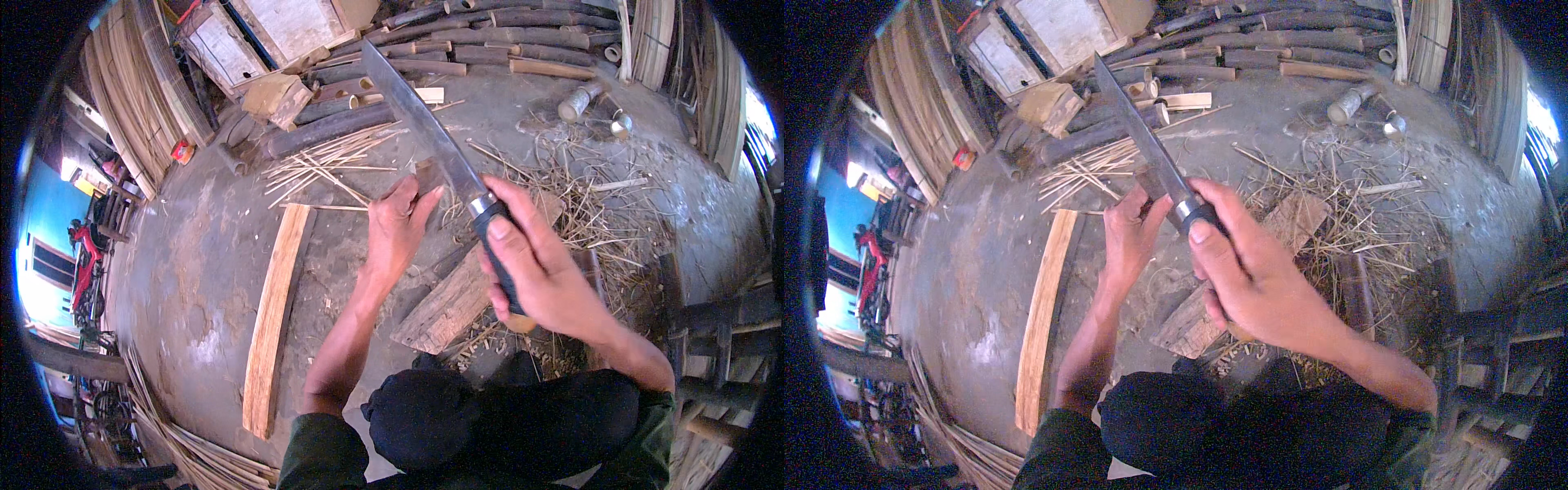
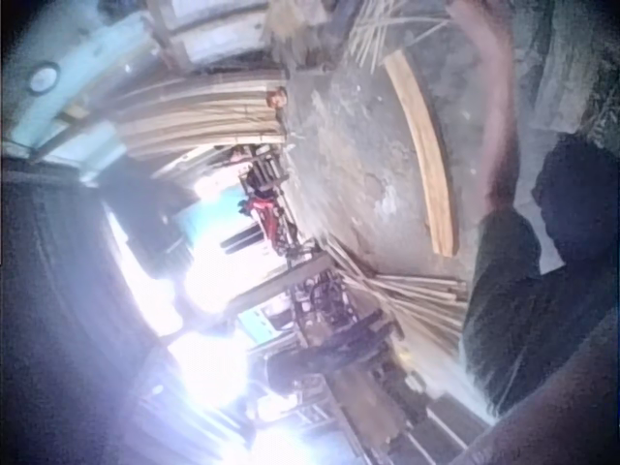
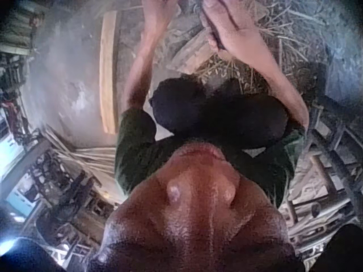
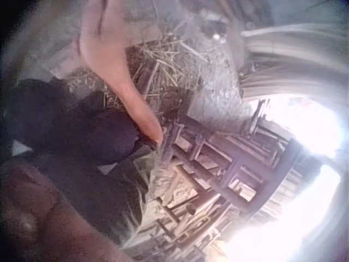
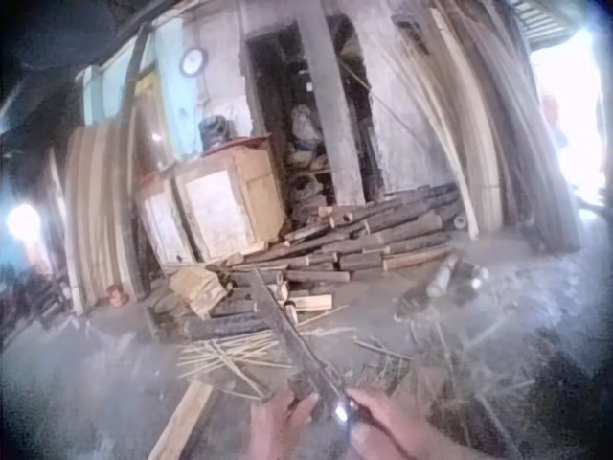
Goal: The person sits on the floor and uses a knife to shave thin bamboo strips, repeatedly peeling off layers and rotating the strips to smooth them. The person handles multiple strips one at a time, placing finished pieces aside.
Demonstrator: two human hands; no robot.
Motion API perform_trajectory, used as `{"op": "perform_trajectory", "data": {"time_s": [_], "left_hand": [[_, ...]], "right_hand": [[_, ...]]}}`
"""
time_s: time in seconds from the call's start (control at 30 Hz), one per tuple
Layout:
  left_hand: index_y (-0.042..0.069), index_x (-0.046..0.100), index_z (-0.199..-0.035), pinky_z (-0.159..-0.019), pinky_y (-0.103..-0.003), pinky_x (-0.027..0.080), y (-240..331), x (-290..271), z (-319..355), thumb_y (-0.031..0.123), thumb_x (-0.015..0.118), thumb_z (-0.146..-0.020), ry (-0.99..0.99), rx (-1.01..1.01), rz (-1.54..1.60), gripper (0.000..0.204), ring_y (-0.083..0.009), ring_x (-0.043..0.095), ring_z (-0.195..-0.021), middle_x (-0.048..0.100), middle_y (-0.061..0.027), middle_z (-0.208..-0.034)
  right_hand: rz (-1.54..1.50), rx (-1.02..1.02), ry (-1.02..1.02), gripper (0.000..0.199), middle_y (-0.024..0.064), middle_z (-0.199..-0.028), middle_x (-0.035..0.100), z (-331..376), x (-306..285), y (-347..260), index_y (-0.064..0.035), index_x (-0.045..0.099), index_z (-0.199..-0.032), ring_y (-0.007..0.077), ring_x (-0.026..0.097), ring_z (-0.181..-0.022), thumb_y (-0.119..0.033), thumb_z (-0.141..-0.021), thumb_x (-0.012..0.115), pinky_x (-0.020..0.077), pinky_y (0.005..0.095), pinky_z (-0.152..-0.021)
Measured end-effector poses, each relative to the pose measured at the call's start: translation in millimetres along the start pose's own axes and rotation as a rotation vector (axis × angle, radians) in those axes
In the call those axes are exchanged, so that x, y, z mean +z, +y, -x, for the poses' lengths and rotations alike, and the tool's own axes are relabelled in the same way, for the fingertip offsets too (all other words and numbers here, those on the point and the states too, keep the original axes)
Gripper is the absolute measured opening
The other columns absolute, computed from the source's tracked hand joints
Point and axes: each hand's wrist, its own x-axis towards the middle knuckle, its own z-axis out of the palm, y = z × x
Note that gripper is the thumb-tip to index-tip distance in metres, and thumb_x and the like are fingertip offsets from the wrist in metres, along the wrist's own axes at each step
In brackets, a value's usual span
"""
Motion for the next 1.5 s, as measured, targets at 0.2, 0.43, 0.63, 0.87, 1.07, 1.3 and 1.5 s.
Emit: {"op": "perform_trajectory", "data": {"time_s": [0.2, 0.43, 0.63, 0.87, 1.07, 1.3, 1.5], "left_hand": [[-0.003, 0.051, -0.076, -0.049, -0.035, 0.039, 13.1, -8.3, -4.6, 0.009, 0.072, -0.084, 0.042, -0.021, 0.004, 0.025, -0.0215, 0.038, -0.052, 0.047, -0.0162, -0.06], [-0.002, 0.061, -0.09, -0.058, -0.037, 0.046, 52.6, -40.1, -34.7, 0.014, 0.069, -0.086, -0.043, -0.062, -0.118, 0.019, -0.0295, 0.057, -0.061, 0.059, -0.0222, -0.074], [-0.001, 0.054, -0.116, -0.079, -0.045, 0.051, 11.8, -62.5, -21.4, 0.02, 0.066, -0.088, -0.125, 0.058, -0.297, 0.037, -0.0414, 0.066, -0.089, 0.066, -0.0248, -0.1], [0.0, 0.06, -0.096, -0.062, -0.031, 0.048, 32.9, -34.5, -79.7, 0.019, 0.067, -0.09, 0.023, 0.11, -0.121, 0.021, -0.0171, 0.059, -0.066, 0.064, -0.0124, -0.078], [0.0, 0.055, -0.083, -0.054, -0.04, 0.042, 15.5, -27.2, -98.0, 0.019, 0.068, -0.088, 0.038, 0.153, -0.166, 0.024, -0.04, 0.044, -0.059, 0.054, -0.0217, -0.068], [-0.001, 0.056, -0.085, -0.055, -0.033, 0.041, -0.8, -20.5, -105.4, 0.022, 0.064, -0.092, 0.08, 0.124, -0.098, 0.025, -0.0231, 0.047, -0.055, 0.052, -0.017, -0.064], [-0.004, 0.058, -0.092, -0.069, -0.029, 0.04, -41.6, 45.3, -135.3, 0.031, 0.055, -0.097, 0.412, 0.122, 0.136, 0.035, -0.0135, 0.048, -0.074, 0.055, -0.0071, -0.078]], "right_hand": [[0.602, -0.388, 0.189, 0.038, 0.0189, -0.078, 0.061, -15.9, -0.2, 25.4, -0.0034, 0.041, -0.129, 0.032, 0.064, -0.064, -0.027, -0.1, 0.05, 0.0483, 0.0402, -0.057], [0.425, -0.203, 0.166, 0.03, 0.0194, -0.074, 0.061, -24.2, 1.3, -23.8, -0.0036, 0.047, -0.118, 0.0375, 0.064, -0.068, -0.026, -0.099, 0.05, 0.0481, 0.0432, -0.059], [0.63, -0.188, 0.115, 0.029, 0.0175, -0.069, 0.058, -54.2, -26.8, 46.5, -0.0037, 0.049, -0.112, 0.0326, 0.062, -0.064, -0.03, -0.1, 0.049, 0.0473, 0.0412, -0.058], [0.306, 0.077, -0.054, 0.039, 0.0063, -0.062, 0.054, -74.9, -18.6, 38.4, -0.0027, 0.052, -0.11, 0.0144, 0.055, -0.048, -0.035, -0.091, 0.062, 0.0454, 0.0333, -0.047], [0.856, -0.305, 0.266, 0.03, 0.0218, -0.069, 0.062, -109.1, -29.5, 66.0, 0.0022, 0.052, -0.1, 0.0395, 0.06, -0.056, -0.015, -0.079, 0.066, 0.0506, 0.0407, -0.054], [0.584, 0.333, -0.082, 0.032, 0.023, -0.076, 0.064, -107.7, -28.7, 122.8, 0.0012, 0.054, -0.099, 0.0441, 0.065, -0.075, -0.019, -0.077, 0.065, 0.0515, 0.0475, -0.067], [0.77, -0.097, 0.075, 0.024, 0.0121, -0.064, 0.054, -142.8, -33.0, 181.8, -0.0016, 0.053, -0.091, 0.0271, 0.059, -0.06, -0.018, -0.08, 0.066, 0.0445, 0.0418, -0.056]]}}
